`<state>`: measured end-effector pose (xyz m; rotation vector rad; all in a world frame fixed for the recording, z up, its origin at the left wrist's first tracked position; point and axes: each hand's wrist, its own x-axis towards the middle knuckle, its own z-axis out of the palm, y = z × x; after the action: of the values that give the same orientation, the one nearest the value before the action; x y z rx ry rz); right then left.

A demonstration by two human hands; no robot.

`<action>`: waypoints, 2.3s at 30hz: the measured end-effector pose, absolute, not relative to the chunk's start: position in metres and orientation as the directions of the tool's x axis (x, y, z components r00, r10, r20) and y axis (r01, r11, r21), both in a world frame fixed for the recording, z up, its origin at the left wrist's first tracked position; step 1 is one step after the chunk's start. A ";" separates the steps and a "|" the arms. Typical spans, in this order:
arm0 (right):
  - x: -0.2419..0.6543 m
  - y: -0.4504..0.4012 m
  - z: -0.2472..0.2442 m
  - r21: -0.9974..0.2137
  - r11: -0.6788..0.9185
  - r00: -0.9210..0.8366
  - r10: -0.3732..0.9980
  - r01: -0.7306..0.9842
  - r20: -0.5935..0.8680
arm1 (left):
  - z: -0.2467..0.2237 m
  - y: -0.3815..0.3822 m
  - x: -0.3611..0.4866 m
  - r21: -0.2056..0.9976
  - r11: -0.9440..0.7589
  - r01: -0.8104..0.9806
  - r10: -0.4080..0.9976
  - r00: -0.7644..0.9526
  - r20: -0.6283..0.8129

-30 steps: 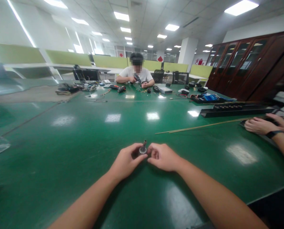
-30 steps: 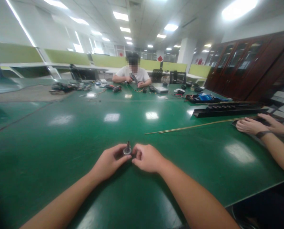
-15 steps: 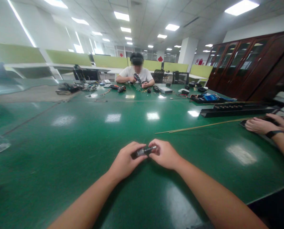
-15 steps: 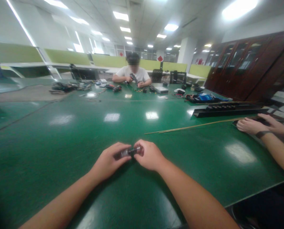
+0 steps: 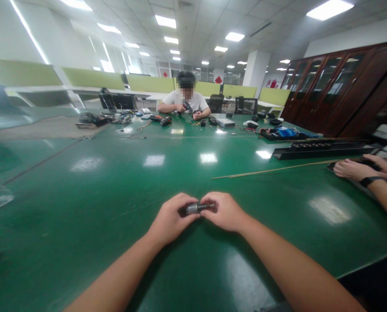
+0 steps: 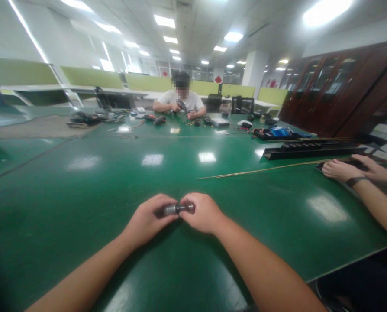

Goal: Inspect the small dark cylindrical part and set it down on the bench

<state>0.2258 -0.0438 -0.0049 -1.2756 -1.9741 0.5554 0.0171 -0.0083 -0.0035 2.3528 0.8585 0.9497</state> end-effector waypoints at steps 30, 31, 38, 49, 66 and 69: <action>0.228 -0.042 -0.008 -0.645 0.440 -0.298 0.898 0.625 0.324 | -0.004 -0.009 0.018 0.595 -0.677 0.433 0.719 0.560 0.411; 0.228 -0.041 -0.008 -0.643 0.441 -0.299 0.898 0.627 0.324 | -0.004 -0.009 0.018 0.594 -0.676 0.436 0.720 0.560 0.409; 0.229 -0.040 -0.010 -0.643 0.441 -0.307 0.898 0.627 0.317 | -0.006 -0.008 0.018 0.606 -0.665 0.436 0.726 0.567 0.389; 0.229 -0.041 -0.009 -0.642 0.445 -0.301 0.896 0.625 0.327 | -0.007 -0.008 0.016 0.622 -0.655 0.430 0.736 0.551 0.393; 0.230 -0.041 -0.009 -0.654 0.416 -0.288 0.910 0.632 0.299 | -0.008 -0.006 0.016 0.610 -0.655 0.446 0.740 0.540 0.401; 0.230 -0.041 -0.009 -0.651 0.412 -0.287 0.911 0.638 0.296 | -0.008 -0.006 0.015 0.611 -0.658 0.440 0.737 0.541 0.405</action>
<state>0.2299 -0.0409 -0.0087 -1.3099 -2.0292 0.5487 0.0153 -0.0064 -0.0084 2.3407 0.9574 0.9119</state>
